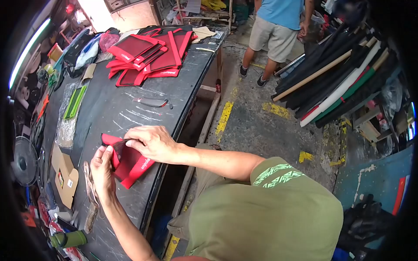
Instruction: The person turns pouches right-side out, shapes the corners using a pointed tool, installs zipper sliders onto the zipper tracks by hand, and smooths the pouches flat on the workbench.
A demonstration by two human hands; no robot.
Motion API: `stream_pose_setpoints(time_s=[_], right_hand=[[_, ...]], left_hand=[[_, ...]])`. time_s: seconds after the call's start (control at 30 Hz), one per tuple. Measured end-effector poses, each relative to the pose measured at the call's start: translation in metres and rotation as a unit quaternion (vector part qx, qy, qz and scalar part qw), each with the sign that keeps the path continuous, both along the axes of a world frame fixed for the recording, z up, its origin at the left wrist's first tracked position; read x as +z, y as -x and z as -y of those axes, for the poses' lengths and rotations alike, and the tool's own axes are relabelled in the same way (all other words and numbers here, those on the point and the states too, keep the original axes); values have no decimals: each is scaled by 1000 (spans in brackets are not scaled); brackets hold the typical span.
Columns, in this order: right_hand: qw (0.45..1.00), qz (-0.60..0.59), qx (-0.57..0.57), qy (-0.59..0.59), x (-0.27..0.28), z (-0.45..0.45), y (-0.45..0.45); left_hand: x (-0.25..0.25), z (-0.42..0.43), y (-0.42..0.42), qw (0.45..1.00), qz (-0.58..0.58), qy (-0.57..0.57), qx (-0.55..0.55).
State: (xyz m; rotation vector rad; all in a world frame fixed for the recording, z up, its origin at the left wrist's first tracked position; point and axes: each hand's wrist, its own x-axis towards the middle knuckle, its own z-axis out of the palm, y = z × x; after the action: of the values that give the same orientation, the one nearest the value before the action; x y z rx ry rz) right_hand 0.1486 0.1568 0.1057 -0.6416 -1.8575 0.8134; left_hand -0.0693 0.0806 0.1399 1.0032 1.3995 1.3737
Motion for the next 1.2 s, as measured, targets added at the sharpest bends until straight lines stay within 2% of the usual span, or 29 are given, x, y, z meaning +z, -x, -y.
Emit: stream_pose_setpoints(time_s=[0.07, 0.17, 0.2, 0.33, 0.5, 0.6, 0.7, 0.77, 0.83, 0.87, 0.93, 0.97, 1.07, 1.17, 1.2], right_hand=[[985, -43, -21, -169, 13, -4, -5], [977, 0, -21, -214, 43, -4, -24], [971, 22, -12, -239, 50, -5, -27], [968, 0, -20, -251, 64, -15, -30], [965, -15, 16, -260, 71, -23, -27], [946, 74, 66, -310, 79, -34, -39], [928, 61, 114, -349, 83, -48, -43], [922, 120, 125, -347, 80, -58, -45], [920, 108, 168, -337, 72, -71, -44], [913, 110, 180, -349, 72, -75, -44], [902, 112, 203, -363, 72, -77, -44], [896, 113, 205, -376, 72, -75, -43], [881, 113, 206, -410, 72, -74, -46], [942, 87, 140, -294, 66, -79, -55], [941, 86, 142, -294, 60, -80, -53]], left_hand=[[-1, 3, -3, 999, 21, 16, -27], [24, 24, -38, 987, 156, -15, 17], [31, 30, -42, 988, 154, -17, 18], [42, 44, -51, 985, 161, -52, -29], [23, 40, -60, 953, 291, -78, -14], [23, 44, -70, 928, 358, -101, 6], [30, 49, -86, 889, 435, -123, -77], [12, 48, -91, 859, 487, -130, -86], [-8, 47, -92, 761, 605, -150, -178], [-7, 50, -93, 768, 603, -158, -147], [-3, 52, -96, 793, 561, -123, -202], [-1, 56, -95, 795, 562, -131, -188], [5, 61, -90, 851, 480, -113, -178], [13, 72, -91, 880, 429, -150, -139], [15, 74, -93, 891, 404, -167, -124]])
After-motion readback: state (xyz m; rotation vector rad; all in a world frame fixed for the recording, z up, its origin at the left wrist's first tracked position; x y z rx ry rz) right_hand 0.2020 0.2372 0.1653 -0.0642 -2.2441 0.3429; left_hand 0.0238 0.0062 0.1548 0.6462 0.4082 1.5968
